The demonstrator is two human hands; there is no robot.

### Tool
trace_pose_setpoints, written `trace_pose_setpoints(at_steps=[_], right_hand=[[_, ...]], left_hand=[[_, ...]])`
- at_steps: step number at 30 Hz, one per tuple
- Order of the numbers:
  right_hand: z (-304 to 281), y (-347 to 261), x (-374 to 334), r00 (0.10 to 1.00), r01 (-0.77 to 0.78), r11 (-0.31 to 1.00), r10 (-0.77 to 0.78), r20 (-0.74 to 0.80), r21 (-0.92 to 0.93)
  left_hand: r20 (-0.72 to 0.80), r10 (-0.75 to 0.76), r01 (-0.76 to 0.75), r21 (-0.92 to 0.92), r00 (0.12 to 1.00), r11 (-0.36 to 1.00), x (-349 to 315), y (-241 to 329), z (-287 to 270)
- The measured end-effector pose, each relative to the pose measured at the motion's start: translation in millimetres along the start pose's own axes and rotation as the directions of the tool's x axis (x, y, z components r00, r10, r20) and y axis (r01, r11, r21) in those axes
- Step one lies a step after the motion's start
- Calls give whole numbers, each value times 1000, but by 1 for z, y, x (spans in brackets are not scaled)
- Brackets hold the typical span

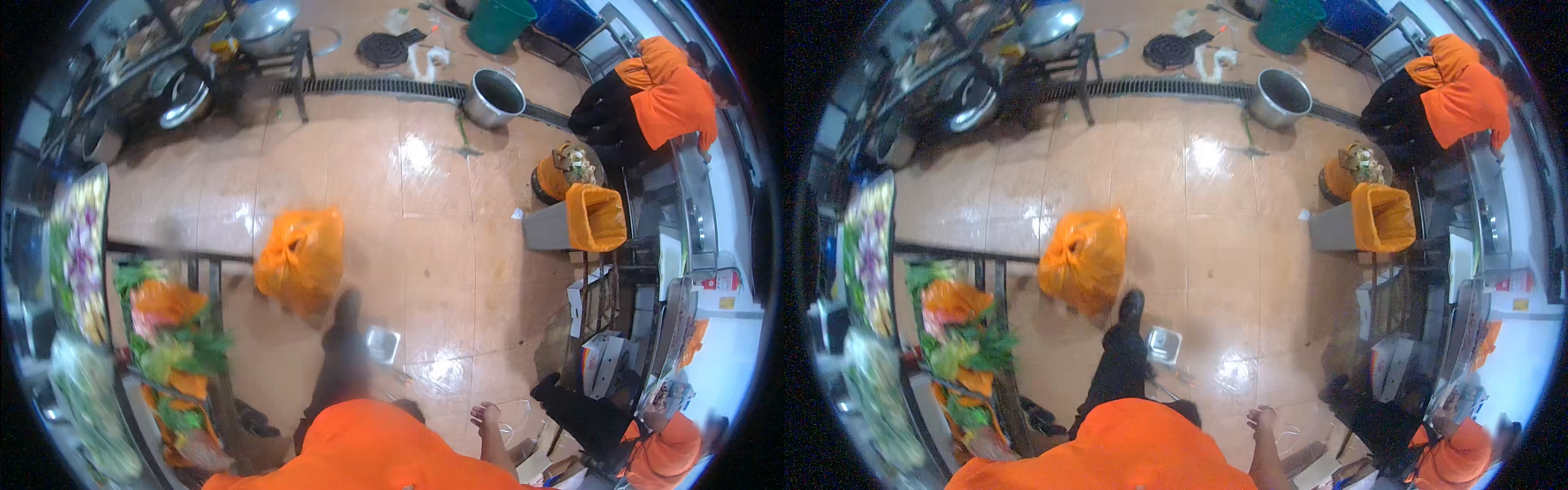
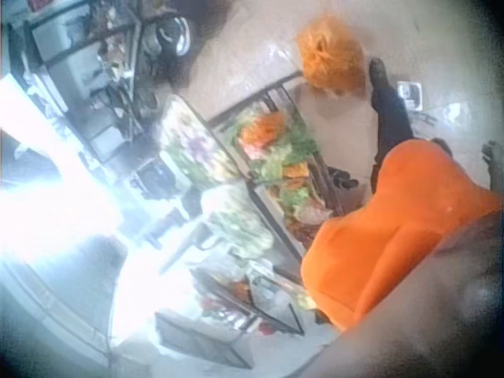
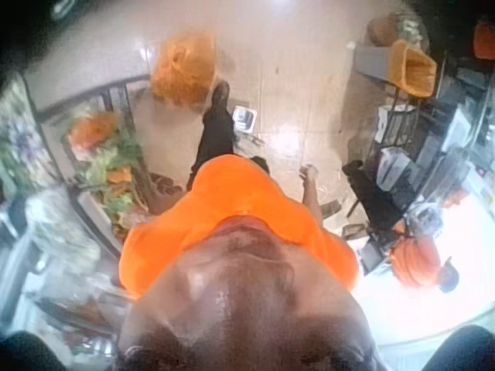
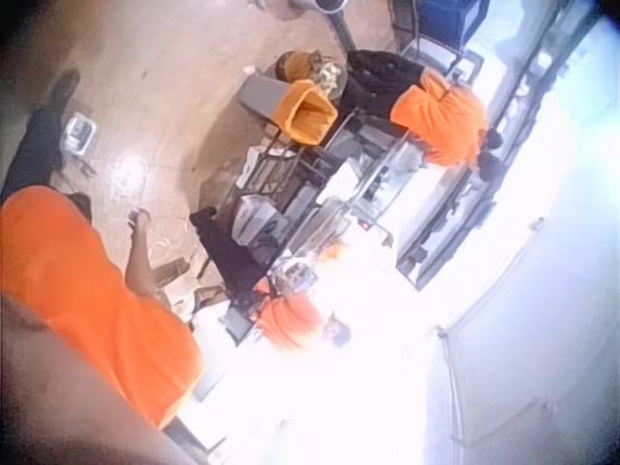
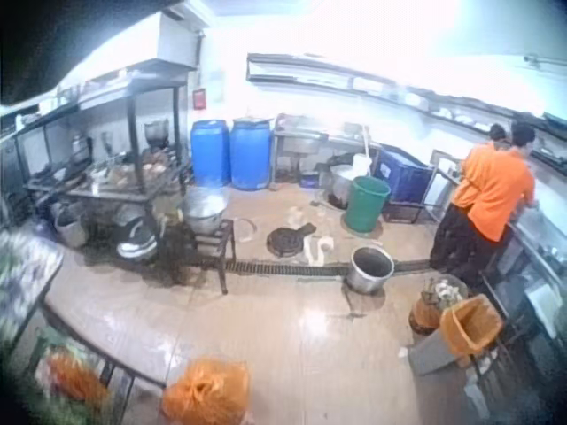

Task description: The person assembles a mechanical part by attaching a smaller component to a larger cylindrical object. They use a cloth to wipe the part and then secure it with a bolt.

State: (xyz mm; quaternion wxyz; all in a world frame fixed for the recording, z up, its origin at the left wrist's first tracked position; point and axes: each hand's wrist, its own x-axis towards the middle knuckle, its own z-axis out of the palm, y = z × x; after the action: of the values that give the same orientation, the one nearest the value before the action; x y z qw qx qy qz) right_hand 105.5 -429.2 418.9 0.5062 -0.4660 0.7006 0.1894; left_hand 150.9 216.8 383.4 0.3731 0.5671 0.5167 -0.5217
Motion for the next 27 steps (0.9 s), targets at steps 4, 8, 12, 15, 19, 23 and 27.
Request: trace_pose_setpoints(at_steps=[4, 8, 12, 15, 19, 23, 27], right_hand=[[56, -63, -52, 991, -117, 991, 112, 72, 71], [124, -162, -91, 964, 31, 942, 60, 258, -335], [156, -234, -54, 958, -83, 983, 123, 258, -163], [193, -323, -25, 963, -114, 986, 141, 229, -125], [224, -465, 34, 980, -97, 982, 122, 157, -160], [280, -662, 33, 985, 150, 988, -153, 78, 43], [341, -882, 34, 916, 374, 924, -356, 187, -72]], left_hand=[[95, 228, -235, 76, 969, 969, -34, 198, -25], [137, 561, -572, 69, 817, 817, -148, 508, -46], [161, 794, -809, 54, 586, 586, -230, 785, -22], [185, 860, -876, 9, 475, 482, -241, 896, 10], [162, 755, -745, -130, 636, 655, -152, 928, 50], [-43, 393, -390, 50, 919, 919, -121, 839, 61], [-83, 198, -194, 45, 977, 980, -146, 863, 54]])
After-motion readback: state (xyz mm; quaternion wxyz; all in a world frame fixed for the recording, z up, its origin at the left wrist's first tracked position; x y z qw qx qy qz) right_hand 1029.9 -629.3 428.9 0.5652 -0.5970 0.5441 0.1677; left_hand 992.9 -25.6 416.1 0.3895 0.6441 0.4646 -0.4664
